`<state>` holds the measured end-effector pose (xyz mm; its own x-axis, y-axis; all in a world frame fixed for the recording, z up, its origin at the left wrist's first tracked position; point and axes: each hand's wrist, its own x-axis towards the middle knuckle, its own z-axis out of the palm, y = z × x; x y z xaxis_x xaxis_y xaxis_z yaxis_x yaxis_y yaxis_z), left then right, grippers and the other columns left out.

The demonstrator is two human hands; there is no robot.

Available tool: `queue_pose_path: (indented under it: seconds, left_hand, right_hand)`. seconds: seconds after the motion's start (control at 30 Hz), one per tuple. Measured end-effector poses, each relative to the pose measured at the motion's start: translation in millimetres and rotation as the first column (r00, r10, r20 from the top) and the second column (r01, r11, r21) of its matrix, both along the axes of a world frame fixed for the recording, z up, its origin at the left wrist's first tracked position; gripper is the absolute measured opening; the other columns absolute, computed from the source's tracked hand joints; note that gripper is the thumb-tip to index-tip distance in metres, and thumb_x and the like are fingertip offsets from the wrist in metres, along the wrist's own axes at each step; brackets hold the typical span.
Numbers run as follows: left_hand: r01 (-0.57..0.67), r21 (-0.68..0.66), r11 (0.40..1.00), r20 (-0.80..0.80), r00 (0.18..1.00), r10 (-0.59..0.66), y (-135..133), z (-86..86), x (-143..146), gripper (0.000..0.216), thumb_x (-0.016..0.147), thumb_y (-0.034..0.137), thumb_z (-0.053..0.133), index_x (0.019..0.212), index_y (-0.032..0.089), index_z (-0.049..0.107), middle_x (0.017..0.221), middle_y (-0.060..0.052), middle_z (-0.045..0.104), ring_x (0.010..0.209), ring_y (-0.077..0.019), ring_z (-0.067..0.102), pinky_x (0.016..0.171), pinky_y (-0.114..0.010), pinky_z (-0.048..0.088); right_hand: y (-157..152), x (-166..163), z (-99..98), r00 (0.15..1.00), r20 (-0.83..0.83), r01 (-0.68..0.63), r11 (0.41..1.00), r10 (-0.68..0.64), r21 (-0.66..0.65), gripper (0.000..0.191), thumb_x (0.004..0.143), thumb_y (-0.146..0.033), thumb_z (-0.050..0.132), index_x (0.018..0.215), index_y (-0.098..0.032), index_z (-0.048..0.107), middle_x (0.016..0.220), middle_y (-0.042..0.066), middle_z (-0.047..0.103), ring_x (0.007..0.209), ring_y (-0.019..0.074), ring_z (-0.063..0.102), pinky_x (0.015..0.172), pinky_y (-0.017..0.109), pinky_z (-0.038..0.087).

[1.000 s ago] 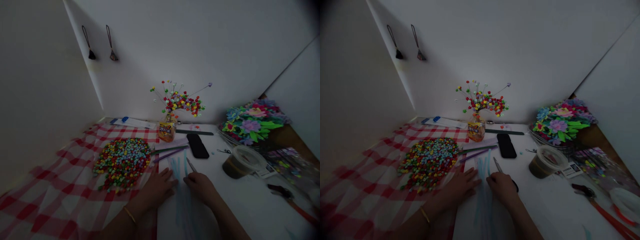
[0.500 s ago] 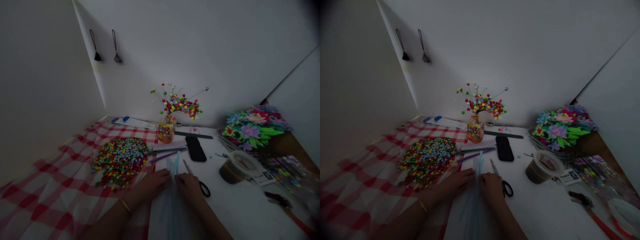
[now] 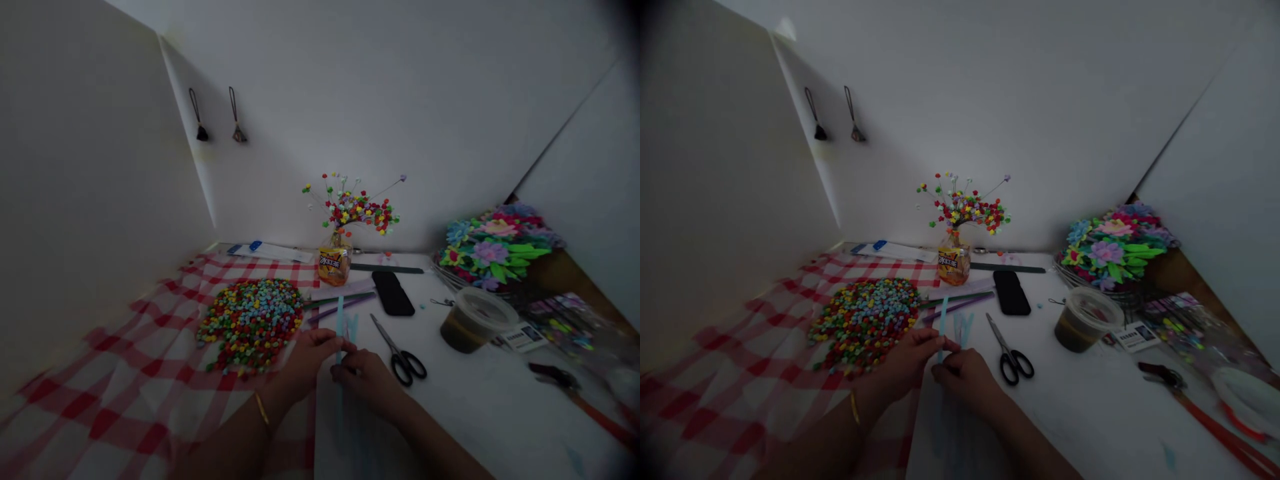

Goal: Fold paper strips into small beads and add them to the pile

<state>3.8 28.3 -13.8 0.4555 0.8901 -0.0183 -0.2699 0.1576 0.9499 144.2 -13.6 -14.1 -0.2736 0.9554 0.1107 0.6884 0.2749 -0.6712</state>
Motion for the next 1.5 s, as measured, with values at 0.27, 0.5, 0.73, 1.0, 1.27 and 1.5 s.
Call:
queue_pose_path:
  seconds: [0.27, 0.5, 0.73, 1.0, 1.27, 1.5]
  left_hand:
    - [0.182, -0.068, 0.981, 0.225, 0.961, -0.163, 1.1, 13.6, -16.5, 0.018, 0.072, 0.017, 0.054, 0.058, 0.010, 0.063, 0.054, -0.007, 0.066, 0.058, -0.0191, 0.063, 0.077, -0.037, 0.043]
    - [0.358, -0.096, 0.929, 0.169, 0.925, -0.339, -1.4, 12.1, -16.3, 0.018, 0.071, 0.015, 0.052, 0.056, 0.009, 0.060, 0.048, -0.008, 0.063, 0.051, -0.0195, 0.061, 0.069, -0.036, 0.043]
    - [0.335, -0.142, 0.931, 0.187, 0.933, -0.307, -0.7, 12.6, -18.0, 0.021, 0.078, 0.028, 0.057, 0.067, 0.010, 0.061, 0.055, -0.006, 0.063, 0.050, -0.0150, 0.058, 0.053, -0.027, 0.042]
    - [0.352, -0.088, 0.932, 0.225, 0.918, -0.326, -1.9, 8.0, -19.8, 0.017, 0.076, 0.023, 0.063, 0.085, 0.008, 0.067, 0.058, -0.006, 0.063, 0.050, -0.0131, 0.057, 0.054, -0.026, 0.040]
    - [0.115, 0.045, 0.992, -0.045, 0.993, -0.113, 2.3, 6.3, -13.1, 0.020, 0.076, 0.030, 0.061, 0.084, 0.012, 0.066, 0.052, 0.001, 0.055, 0.048, -0.0089, 0.046, 0.051, -0.022, 0.034]
    - [0.231, 0.464, 0.855, -0.569, 0.818, 0.088, 4.3, 7.6, -12.7, 0.020, 0.080, 0.018, 0.044, 0.064, 0.015, 0.056, 0.053, 0.003, 0.049, 0.053, -0.0101, 0.046, 0.053, -0.021, 0.032]
  right_hand:
    - [5.7, 29.7, 4.5, 0.968, -0.173, 0.250, 0.786, -0.183, 0.565, 0.019, 0.083, -0.032, 0.054, 0.081, -0.020, 0.068, 0.073, 0.005, 0.064, 0.074, 0.0180, 0.060, 0.069, 0.031, 0.049]
    - [12.5, 39.4, 6.0, 0.987, 0.077, 0.023, 0.598, -0.141, 0.801, 0.030, 0.079, -0.021, 0.062, 0.108, -0.027, 0.062, 0.106, 0.006, 0.068, 0.102, 0.0233, 0.056, 0.088, 0.042, 0.041]
    - [13.6, 39.0, 1.9, 0.977, 0.004, 0.131, 0.617, -0.213, 0.776, 0.007, 0.078, -0.026, 0.065, 0.079, -0.021, 0.070, 0.064, 0.001, 0.070, 0.063, 0.0163, 0.062, 0.077, 0.036, 0.040]
    - [12.7, 31.7, -8.5, 0.959, -0.034, 0.251, 0.787, -0.282, 0.563, 0.016, 0.080, -0.035, 0.060, 0.077, -0.024, 0.071, 0.069, 0.001, 0.071, 0.064, 0.0181, 0.063, 0.076, 0.037, 0.039]
    - [4.0, 5.2, -8.9, 0.998, 0.055, -0.028, 0.955, 0.012, 0.294, 0.017, 0.081, -0.016, 0.054, 0.076, -0.025, 0.068, 0.073, -0.001, 0.070, 0.076, 0.0174, 0.061, 0.074, 0.032, 0.035]
    - [0.0, 7.9, -3.0, 0.998, -0.058, 0.052, 0.943, -0.035, 0.328, 0.016, 0.081, -0.021, 0.054, 0.067, -0.019, 0.061, 0.067, 0.001, 0.063, 0.072, 0.0162, 0.058, 0.073, 0.030, 0.037]
